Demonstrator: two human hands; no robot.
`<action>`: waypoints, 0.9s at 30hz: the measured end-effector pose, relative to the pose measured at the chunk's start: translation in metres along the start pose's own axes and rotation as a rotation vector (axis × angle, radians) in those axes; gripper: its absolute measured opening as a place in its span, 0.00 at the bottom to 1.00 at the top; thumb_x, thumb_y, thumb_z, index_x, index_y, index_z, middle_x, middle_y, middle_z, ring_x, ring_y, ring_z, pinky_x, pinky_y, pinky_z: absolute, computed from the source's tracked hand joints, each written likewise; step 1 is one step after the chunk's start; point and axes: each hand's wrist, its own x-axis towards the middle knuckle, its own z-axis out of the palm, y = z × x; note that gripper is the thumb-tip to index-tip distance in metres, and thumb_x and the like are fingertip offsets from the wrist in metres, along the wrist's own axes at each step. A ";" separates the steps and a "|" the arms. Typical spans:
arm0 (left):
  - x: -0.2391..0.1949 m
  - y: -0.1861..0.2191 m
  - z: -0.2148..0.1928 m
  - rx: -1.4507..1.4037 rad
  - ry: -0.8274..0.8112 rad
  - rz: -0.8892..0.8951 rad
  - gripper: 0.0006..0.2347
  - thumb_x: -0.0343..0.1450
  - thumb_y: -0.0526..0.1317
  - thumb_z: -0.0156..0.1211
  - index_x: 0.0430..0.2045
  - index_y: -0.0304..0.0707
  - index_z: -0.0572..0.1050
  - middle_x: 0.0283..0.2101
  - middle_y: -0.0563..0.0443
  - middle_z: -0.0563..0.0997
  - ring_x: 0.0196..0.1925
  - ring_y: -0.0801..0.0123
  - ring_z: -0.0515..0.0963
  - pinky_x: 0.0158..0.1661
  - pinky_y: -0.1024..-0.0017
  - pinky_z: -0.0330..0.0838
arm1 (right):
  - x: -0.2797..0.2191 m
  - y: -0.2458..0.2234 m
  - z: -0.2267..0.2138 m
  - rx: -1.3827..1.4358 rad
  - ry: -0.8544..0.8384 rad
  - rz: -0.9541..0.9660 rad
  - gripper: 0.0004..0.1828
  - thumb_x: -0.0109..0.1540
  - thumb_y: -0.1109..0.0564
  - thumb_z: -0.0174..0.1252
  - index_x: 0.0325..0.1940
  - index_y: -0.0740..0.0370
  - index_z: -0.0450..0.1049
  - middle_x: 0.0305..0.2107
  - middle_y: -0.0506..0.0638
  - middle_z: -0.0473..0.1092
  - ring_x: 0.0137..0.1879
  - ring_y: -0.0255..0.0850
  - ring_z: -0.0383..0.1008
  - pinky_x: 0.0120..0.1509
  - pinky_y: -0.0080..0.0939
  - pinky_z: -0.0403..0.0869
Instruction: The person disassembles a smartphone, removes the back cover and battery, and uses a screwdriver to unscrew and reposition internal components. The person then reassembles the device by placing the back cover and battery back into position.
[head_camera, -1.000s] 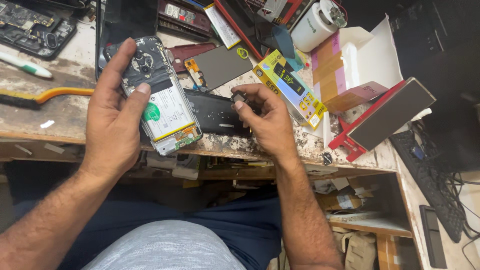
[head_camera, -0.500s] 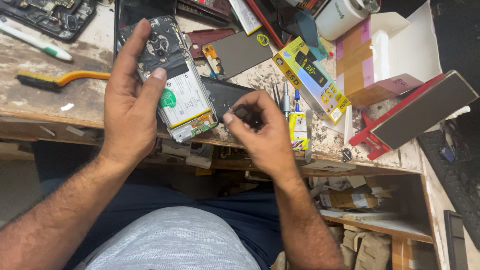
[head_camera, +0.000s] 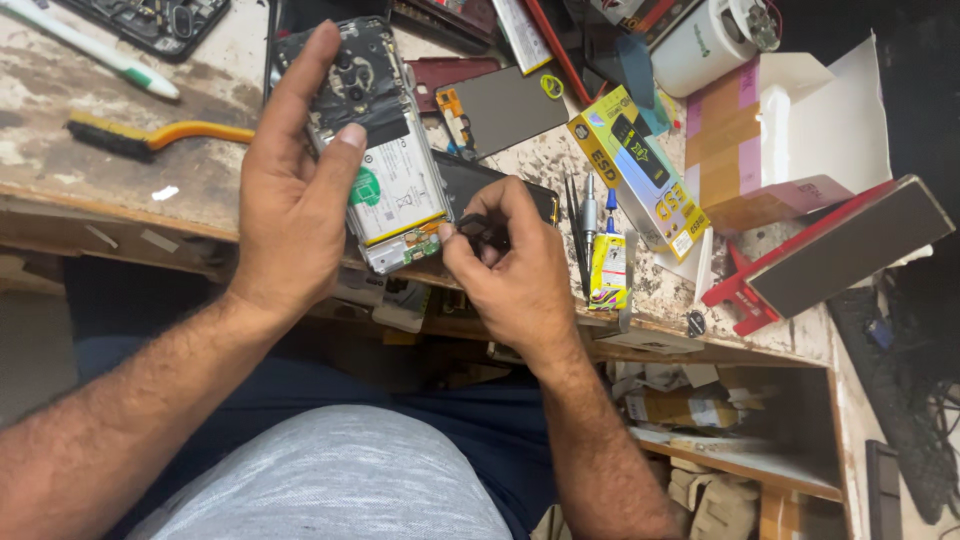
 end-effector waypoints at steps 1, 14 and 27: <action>0.000 0.000 0.000 -0.012 -0.013 0.013 0.23 0.81 0.26 0.46 0.74 0.33 0.53 0.78 0.40 0.59 0.76 0.68 0.66 0.75 0.72 0.66 | 0.000 0.000 0.001 0.000 -0.002 0.009 0.13 0.63 0.56 0.65 0.40 0.61 0.67 0.22 0.38 0.66 0.26 0.24 0.60 0.28 0.28 0.62; -0.001 -0.005 -0.003 0.010 -0.082 0.067 0.23 0.84 0.29 0.46 0.75 0.35 0.50 0.79 0.41 0.57 0.76 0.68 0.68 0.74 0.72 0.71 | -0.009 -0.014 -0.034 -0.009 -0.135 -0.229 0.09 0.66 0.66 0.54 0.51 0.65 0.72 0.41 0.51 0.69 0.44 0.35 0.74 0.49 0.33 0.75; -0.004 -0.005 -0.002 0.054 -0.096 0.090 0.22 0.85 0.28 0.46 0.75 0.35 0.52 0.78 0.43 0.59 0.77 0.69 0.66 0.76 0.72 0.66 | 0.000 -0.027 -0.015 -0.034 -0.261 -0.134 0.06 0.64 0.62 0.62 0.45 0.63 0.79 0.35 0.47 0.78 0.36 0.30 0.77 0.39 0.31 0.75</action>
